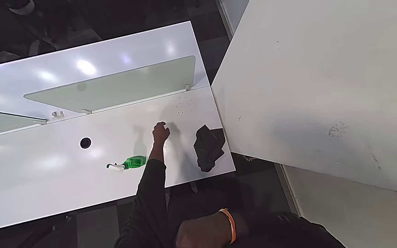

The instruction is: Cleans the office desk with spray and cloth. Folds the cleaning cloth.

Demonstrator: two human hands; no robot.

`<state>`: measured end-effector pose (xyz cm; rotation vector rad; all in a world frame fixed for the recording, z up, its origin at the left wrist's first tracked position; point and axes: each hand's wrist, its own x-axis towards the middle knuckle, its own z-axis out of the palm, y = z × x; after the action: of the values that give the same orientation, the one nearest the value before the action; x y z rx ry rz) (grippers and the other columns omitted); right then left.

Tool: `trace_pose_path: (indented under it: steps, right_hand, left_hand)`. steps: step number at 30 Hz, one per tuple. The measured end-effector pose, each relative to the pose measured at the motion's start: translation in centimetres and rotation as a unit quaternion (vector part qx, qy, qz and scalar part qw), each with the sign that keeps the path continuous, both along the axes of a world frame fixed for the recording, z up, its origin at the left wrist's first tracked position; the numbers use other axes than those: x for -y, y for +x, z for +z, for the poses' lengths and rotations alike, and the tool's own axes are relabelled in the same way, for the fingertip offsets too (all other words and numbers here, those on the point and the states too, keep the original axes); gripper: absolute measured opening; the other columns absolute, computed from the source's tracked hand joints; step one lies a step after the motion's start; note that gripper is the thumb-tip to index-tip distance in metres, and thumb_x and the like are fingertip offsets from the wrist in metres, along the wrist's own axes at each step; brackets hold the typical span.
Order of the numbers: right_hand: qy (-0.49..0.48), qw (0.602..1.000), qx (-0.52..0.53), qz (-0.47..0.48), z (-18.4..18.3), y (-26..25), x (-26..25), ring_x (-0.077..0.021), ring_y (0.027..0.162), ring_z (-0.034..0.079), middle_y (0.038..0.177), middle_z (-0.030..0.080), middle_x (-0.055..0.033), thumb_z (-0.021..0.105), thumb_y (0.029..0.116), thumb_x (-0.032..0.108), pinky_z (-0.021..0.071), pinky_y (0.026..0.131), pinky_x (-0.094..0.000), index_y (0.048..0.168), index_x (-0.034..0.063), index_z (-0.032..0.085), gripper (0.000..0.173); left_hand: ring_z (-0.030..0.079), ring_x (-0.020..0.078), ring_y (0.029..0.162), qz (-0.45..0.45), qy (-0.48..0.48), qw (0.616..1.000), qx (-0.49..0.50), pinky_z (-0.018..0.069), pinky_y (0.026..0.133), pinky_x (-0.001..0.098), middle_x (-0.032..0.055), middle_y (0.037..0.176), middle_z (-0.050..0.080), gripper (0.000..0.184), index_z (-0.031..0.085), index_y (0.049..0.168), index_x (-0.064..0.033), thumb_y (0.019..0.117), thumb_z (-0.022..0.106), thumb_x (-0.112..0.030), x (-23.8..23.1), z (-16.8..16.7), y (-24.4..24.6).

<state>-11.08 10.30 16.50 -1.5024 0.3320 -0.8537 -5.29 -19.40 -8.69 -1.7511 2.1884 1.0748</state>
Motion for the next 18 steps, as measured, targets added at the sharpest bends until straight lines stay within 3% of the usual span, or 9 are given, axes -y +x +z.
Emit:
trace_pose_path:
  steps: [2, 3, 5, 7, 10, 11, 13, 16, 18]
  right_hand:
    - [-0.042, 0.985, -0.161, -0.037, -2.5, -1.1, 0.7, -0.0265, 0.069, 0.064, 0.069, 0.062, -0.012, 0.053, 0.1077, 0.028, 0.0523, 0.066, -0.045, 0.075, 0.0017, 0.065, 0.044]
    - [-0.047, 0.96, -0.268, -0.065, -4.8, -1.9, 1.3, -0.0269, 0.082, 0.071, 0.081, 0.07, -0.0115, 0.051, 0.1081, 0.032, 0.0576, 0.076, -0.0477, 0.087, 0.0034, 0.071, 0.041]
    - [0.026, 0.883, -0.451, -0.125, -11.4, -4.7, 2.4, -0.032, 0.105, 0.07, 0.106, 0.072, -0.0143, 0.049, 0.1079, 0.033, 0.0552, 0.091, -0.0534, 0.109, 0.0062, 0.072, 0.035]
    - [0.117, 0.786, -0.571, -0.208, -18.8, -8.2, 2.9, -0.0375, 0.127, 0.059, 0.136, 0.064, -0.0158, 0.056, 0.1031, 0.033, 0.0491, 0.101, -0.0584, 0.134, 0.0113, 0.064, 0.039]
    - [0.203, 0.688, -0.633, -0.294, -26.5, -12.3, 2.2, -0.0463, 0.152, 0.028, 0.169, 0.025, -0.0197, 0.074, 0.0894, 0.046, 0.0356, 0.115, -0.0649, 0.162, 0.0248, 0.034, 0.086]
    - [0.216, 0.67, -0.642, -0.304, -28.4, -13.1, 1.9, -0.0489, 0.155, 0.019, 0.172, 0.013, -0.0207, 0.079, 0.0824, 0.053, 0.0318, 0.117, -0.066, 0.165, 0.0289, 0.025, 0.102]
    - [0.232, 0.646, -0.661, -0.302, -31.2, -14.0, 2.1, -0.0508, 0.156, 0.012, 0.173, 0.003, -0.0215, 0.082, 0.0729, 0.064, 0.0294, 0.118, -0.0663, 0.167, 0.0318, 0.017, 0.119]
    - [0.239, 0.637, -0.673, -0.291, -32.7, -14.6, 4.3, -0.051, 0.157, 0.005, 0.173, 0.0, -0.0205, 0.083, 0.0741, 0.06, 0.0199, 0.119, -0.0715, 0.166, 0.0304, 0.02, 0.116]
    - [0.235, 0.636, -0.676, -0.289, -33.1, -15.3, 6.7, -0.0505, 0.157, 0.001, 0.174, -0.001, -0.0189, 0.08, 0.0778, 0.058, 0.0144, 0.119, -0.0753, 0.166, 0.0321, 0.02, 0.11]
  left_hand:
    - [0.052, 0.0389, 0.138, -0.098, -0.007, 0.995, 0.034, 0.0404, 0.11, 0.067, 0.0182, 0.145, 0.059, 0.049, 0.062, 0.139, -0.007, 0.0921, 0.067, -0.021, -2.3, -0.6, -1.6]
    - [0.043, 0.0389, 0.146, -0.143, -0.006, 0.988, 0.059, 0.0343, 0.113, 0.0694, 0.0164, 0.153, 0.052, 0.056, 0.058, 0.144, -0.0098, 0.0895, 0.068, -0.019, -3.4, -1.3, -2.1]
    - [0.021, 0.0469, 0.155, -0.191, 0.008, 0.976, 0.104, 0.0244, 0.114, 0.0774, 0.0198, 0.167, 0.029, 0.082, 0.044, 0.157, -0.0152, 0.0825, 0.079, -0.021, -5.4, -3.2, -2.7]
    - [0.004, 0.0546, 0.155, -0.194, 0.033, 0.969, 0.151, 0.0198, 0.112, 0.0825, 0.0227, 0.172, 0.005, 0.116, 0.025, 0.165, -0.0233, 0.0705, 0.091, -0.03, -6.8, -5.0, -2.9]
    - [-0.006, 0.0584, 0.154, -0.159, 0.059, 0.967, 0.188, 0.0215, 0.105, 0.0876, 0.0198, 0.172, -0.015, 0.147, 0.005, 0.168, -0.0294, 0.0545, 0.099, -0.038, -7.7, -7.2, -3.1]
    - [-0.007, 0.0594, 0.153, -0.143, 0.059, 0.969, 0.191, 0.0229, 0.102, 0.0895, 0.0185, 0.171, -0.019, 0.153, 0.002, 0.168, -0.0298, 0.0505, 0.1, -0.038, -7.8, -7.9, -3.3]
    - [-0.01, 0.0608, 0.152, -0.113, 0.051, 0.973, 0.197, 0.0256, 0.097, 0.0914, 0.0172, 0.17, -0.025, 0.162, -0.002, 0.167, -0.0308, 0.0432, 0.102, -0.038, -7.9, -8.9, -3.8]
    - [-0.013, 0.0612, 0.151, -0.087, 0.045, 0.971, 0.219, 0.0279, 0.095, 0.0915, 0.0172, 0.169, -0.028, 0.173, -0.005, 0.167, -0.0319, 0.0327, 0.103, -0.038, -7.3, -9.7, -4.7]
    - [-0.015, 0.0623, 0.15, -0.09, 0.058, 0.967, 0.232, 0.0273, 0.095, 0.0918, 0.0189, 0.167, -0.031, 0.176, -0.009, 0.166, -0.0311, 0.0309, 0.103, -0.038, -6.8, -9.8, -5.0]
